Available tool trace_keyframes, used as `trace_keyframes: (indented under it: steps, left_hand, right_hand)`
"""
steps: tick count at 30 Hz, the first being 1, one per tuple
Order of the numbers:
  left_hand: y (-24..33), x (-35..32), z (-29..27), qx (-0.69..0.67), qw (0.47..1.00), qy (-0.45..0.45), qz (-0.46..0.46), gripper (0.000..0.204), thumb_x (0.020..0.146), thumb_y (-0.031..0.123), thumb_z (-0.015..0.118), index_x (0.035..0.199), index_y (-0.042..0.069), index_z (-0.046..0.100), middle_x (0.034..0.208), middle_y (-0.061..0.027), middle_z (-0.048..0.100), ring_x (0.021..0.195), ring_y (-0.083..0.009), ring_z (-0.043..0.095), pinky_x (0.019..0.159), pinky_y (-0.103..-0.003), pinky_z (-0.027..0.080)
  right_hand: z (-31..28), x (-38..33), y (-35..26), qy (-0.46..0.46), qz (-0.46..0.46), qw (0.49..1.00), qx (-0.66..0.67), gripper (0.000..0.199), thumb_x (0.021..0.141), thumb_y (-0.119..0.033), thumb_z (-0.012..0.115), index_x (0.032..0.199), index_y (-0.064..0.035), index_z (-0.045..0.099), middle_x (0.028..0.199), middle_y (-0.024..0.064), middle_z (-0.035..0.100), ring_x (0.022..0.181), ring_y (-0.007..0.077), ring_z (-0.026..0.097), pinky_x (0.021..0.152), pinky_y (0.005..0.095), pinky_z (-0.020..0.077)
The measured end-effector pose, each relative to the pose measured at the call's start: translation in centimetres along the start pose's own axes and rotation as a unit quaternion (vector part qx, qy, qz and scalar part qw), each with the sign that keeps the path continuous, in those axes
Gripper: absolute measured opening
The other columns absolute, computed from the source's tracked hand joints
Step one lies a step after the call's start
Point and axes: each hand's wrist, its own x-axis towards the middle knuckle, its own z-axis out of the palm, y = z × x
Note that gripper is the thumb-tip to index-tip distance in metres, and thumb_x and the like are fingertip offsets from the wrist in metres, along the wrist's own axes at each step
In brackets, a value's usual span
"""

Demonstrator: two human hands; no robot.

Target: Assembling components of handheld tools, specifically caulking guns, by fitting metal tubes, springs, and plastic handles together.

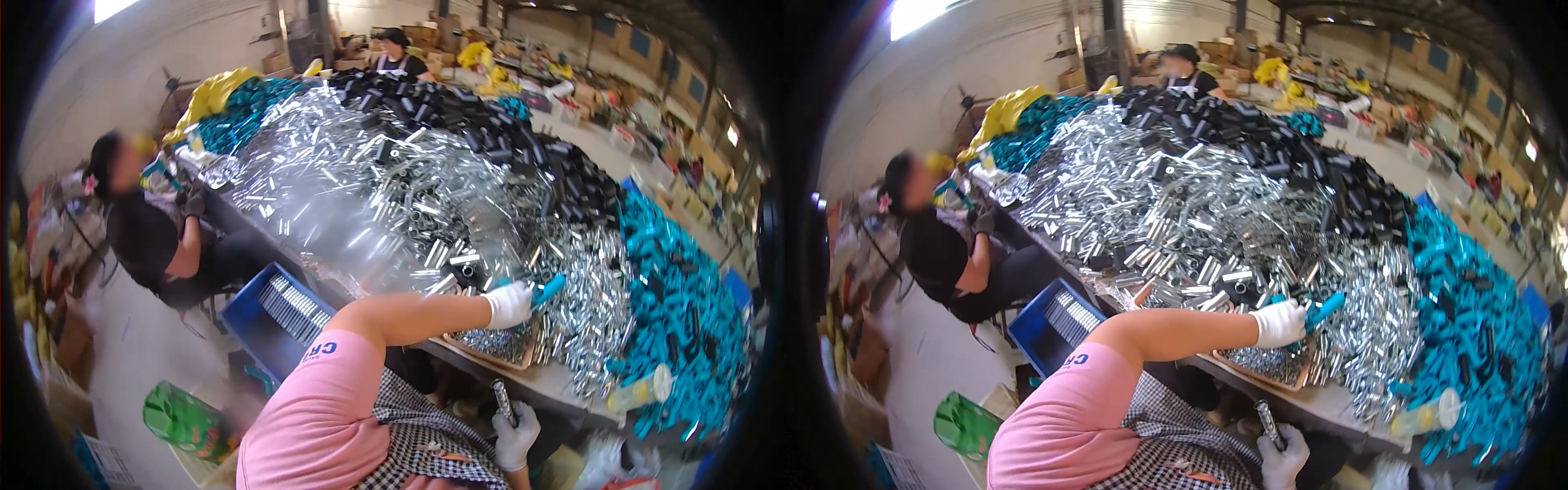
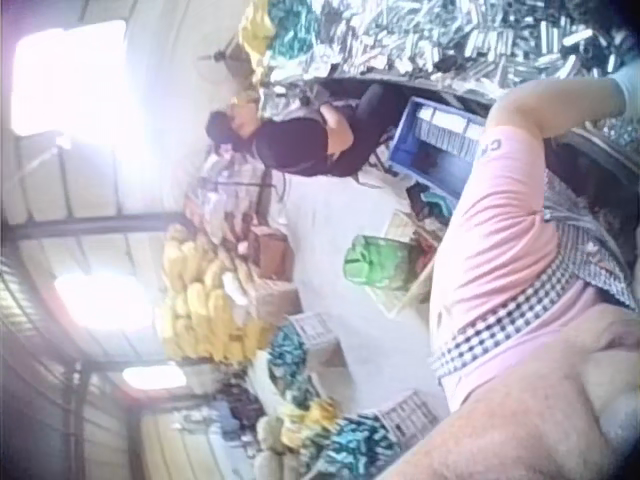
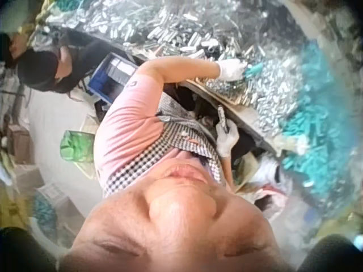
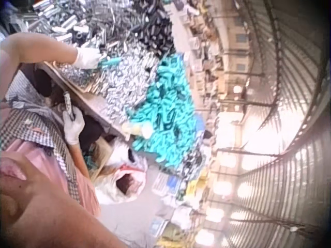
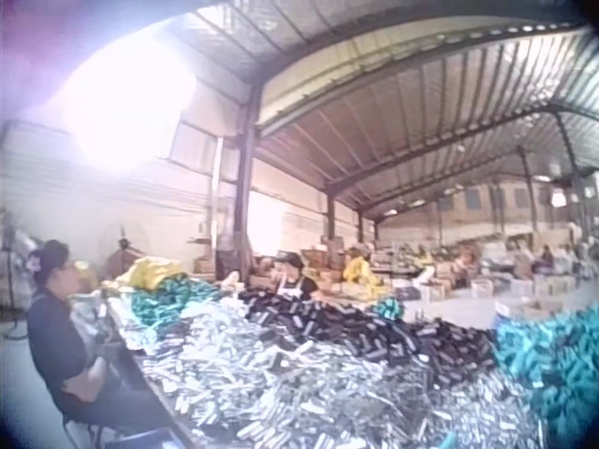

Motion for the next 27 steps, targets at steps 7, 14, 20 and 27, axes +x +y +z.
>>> trace_keyframes:
  steps: [7, 14, 20, 27]
  left_hand:
    - [-0.6, -3.1, -3.2, -0.083, 0.989, 0.079, -0.090, 0.030, 0.079, 0.019, 0.063, 0.107, 0.007, 0.058, 0.081, -0.0064, 0.061, 0.079, -0.0250, 0.062, 0.064, -0.040, 0.051]
    - [-1.1, -10.7, -10.0, -0.417, 0.792, 0.268, -0.356, 0.068, 0.073, 0.011, 0.068, 0.136, 0.002, 0.044, 0.092, -0.0132, 0.064, 0.082, -0.0283, 0.066, 0.077, -0.036, 0.053]
    - [0.3, -16.7, -11.5, -0.623, 0.716, 0.072, -0.306, 0.044, 0.069, 0.014, 0.077, 0.109, 0.006, 0.060, 0.091, -0.0056, 0.062, 0.084, -0.0153, 0.061, 0.077, -0.031, 0.051]
    - [5.2, -18.2, -9.9, -0.672, 0.710, 0.004, -0.209, 0.044, 0.067, 0.012, 0.080, 0.107, 0.003, 0.062, 0.100, -0.0102, 0.066, 0.088, -0.0228, 0.066, 0.077, -0.034, 0.053]
  right_hand:
    - [0.7, 0.3, 0.2, -0.016, -0.010, 1.000, -0.006, 0.016, 0.088, -0.005, 0.063, 0.103, 0.0014, 0.063, 0.073, -0.0001, 0.058, 0.058, 0.0089, 0.050, 0.053, 0.0224, 0.0413]
    - [2.5, 1.1, -2.2, -0.026, 0.110, 0.991, 0.076, 0.008, 0.084, -0.002, 0.061, 0.091, 0.0003, 0.060, 0.070, 0.0013, 0.057, 0.052, 0.0057, 0.049, 0.046, 0.0209, 0.0383]
    - [3.2, 1.5, -1.9, -0.076, 0.128, 0.984, 0.099, 0.011, 0.085, -0.003, 0.061, 0.095, 0.0003, 0.060, 0.071, 0.0029, 0.060, 0.051, 0.0056, 0.051, 0.044, 0.0208, 0.0383]
    - [3.1, 1.0, -0.4, -0.135, 0.078, 0.985, 0.071, 0.021, 0.078, -0.005, 0.068, 0.096, 0.0032, 0.061, 0.073, -0.0001, 0.058, 0.058, 0.0052, 0.050, 0.052, 0.0201, 0.0386]
